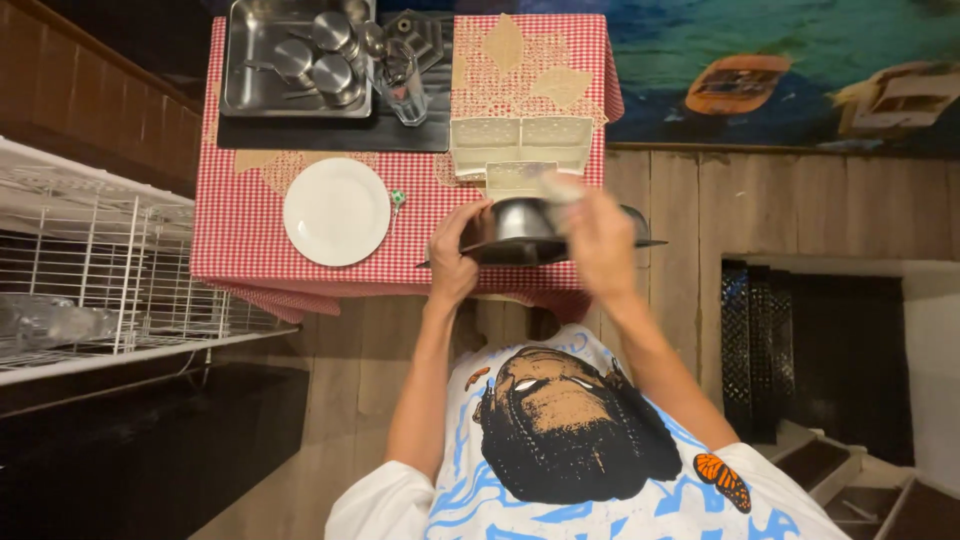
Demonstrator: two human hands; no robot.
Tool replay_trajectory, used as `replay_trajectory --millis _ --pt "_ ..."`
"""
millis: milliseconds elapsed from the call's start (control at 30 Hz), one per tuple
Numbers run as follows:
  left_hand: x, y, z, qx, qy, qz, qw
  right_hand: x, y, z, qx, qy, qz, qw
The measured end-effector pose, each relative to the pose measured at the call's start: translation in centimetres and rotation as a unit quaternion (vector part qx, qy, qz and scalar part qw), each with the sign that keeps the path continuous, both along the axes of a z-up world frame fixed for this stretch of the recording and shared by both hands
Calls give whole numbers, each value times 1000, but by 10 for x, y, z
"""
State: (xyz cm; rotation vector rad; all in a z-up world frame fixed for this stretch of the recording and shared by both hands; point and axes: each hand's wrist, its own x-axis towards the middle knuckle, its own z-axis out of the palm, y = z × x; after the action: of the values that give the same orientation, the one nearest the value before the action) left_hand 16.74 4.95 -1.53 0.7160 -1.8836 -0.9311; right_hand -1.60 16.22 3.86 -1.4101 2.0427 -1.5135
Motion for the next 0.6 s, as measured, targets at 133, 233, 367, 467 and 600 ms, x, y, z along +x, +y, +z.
replay_trajectory --millis 133,233,367,467,600 --pt "9 -7 -27 5 -7 39 999 42 -14 43 0 145 68 987" --pt "19 -16 -15 -32 -53 50 997 64 -29 49 -9 180 114 977" --pt "34 -22 -17 67 6 64 996 83 -45 42 -11 206 137 969" --pt "54 -41 -82 69 57 89 992 86 -52 30 -6 230 142 963" --pt "71 -44 -74 134 142 69 978 75 -52 18 23 270 129 954"
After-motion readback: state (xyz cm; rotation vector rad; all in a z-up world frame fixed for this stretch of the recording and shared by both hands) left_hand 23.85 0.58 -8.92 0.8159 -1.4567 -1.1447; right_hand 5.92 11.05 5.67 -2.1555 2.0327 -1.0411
